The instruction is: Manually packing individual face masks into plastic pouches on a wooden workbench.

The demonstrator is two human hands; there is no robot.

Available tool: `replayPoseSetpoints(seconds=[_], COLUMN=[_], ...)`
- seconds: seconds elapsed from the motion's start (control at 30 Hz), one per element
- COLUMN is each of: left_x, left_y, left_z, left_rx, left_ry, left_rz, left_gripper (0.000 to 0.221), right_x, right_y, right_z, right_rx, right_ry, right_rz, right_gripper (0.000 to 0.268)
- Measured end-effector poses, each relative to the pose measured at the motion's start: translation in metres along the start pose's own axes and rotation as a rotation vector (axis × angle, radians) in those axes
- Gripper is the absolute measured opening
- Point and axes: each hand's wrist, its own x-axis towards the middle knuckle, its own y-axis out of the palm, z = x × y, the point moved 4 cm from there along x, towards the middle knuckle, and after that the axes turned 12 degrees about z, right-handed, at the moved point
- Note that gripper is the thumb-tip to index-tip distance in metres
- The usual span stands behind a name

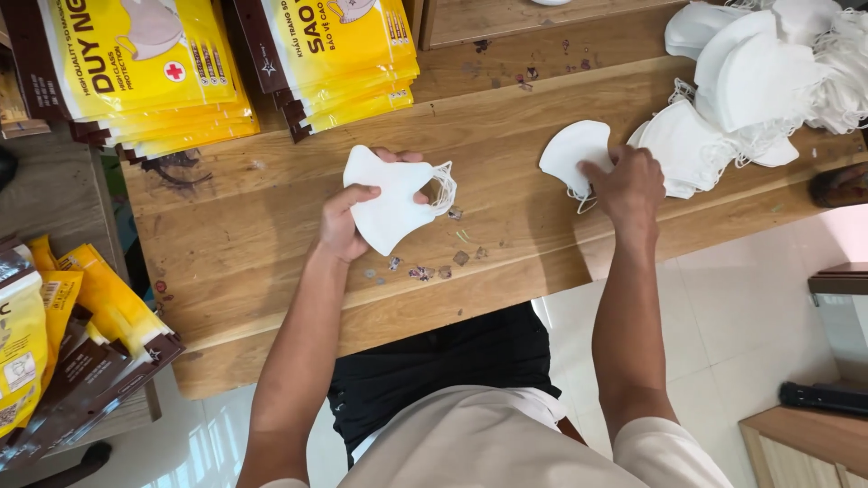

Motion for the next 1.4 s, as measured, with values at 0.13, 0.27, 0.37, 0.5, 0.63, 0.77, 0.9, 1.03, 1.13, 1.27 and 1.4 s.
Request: replayPoseSetpoints(seconds=[0.13,0.27,0.37,0.5,0.63,0.77,0.9,1.03,1.13,1.27,1.4], left_x=[0.0,0.0,0.0,0.0,0.0,0.002,0.003,-0.001,-0.002,-0.006,-0.001], left_y=[0.006,0.006,0.008,0.006,0.009,0.02,0.011,-0.011,-0.004,0.016,0.024], left_z=[-0.003,0.0,-0.001,-0.001,-0.004,-0.007,0.006,0.016,0.014,0.01,0.003], left_rx=[0.037,0.051,0.058,0.062,-0.047,-0.141,0.042,0.106,0.072,0.033,0.017], left_ry=[0.006,0.008,0.002,0.012,0.011,0.015,0.071,0.038,-0.033,-0.107,-0.03], left_rz=[0.0,-0.009,-0.016,-0.016,0.019,0.069,0.006,-0.043,-0.14,-0.165,-0.041], left_gripper=[0.055,0.056,0.054,0.051,0.041,0.028,0.043,0.067,0.073,0.073,0.079], right_x=[-0.005,-0.012,-0.025,-0.011,-0.022,-0.043,-0.075,-0.125,-0.117,-0.112,-0.105], right_y=[0.0,0.006,-0.004,0.013,-0.013,-0.022,0.014,-0.016,0.009,0.03,0.044], right_z=[0.005,0.008,0.026,-0.005,0.001,0.036,0.107,0.196,0.199,0.204,0.208], right_rx=[0.02,-0.018,0.024,0.108,0.918,1.298,1.157,1.071,1.121,1.187,1.025], right_ry=[0.06,0.083,0.068,-0.067,-0.285,-0.286,-0.372,-0.668,-0.636,-0.709,-0.632], right_rz=[0.042,-0.041,-0.129,-0.335,-0.32,-0.069,0.178,0.237,0.32,0.473,0.508], right_gripper=[0.056,0.057,0.052,0.035,0.019,0.021,0.011,0.023,0.035,0.034,0.027])
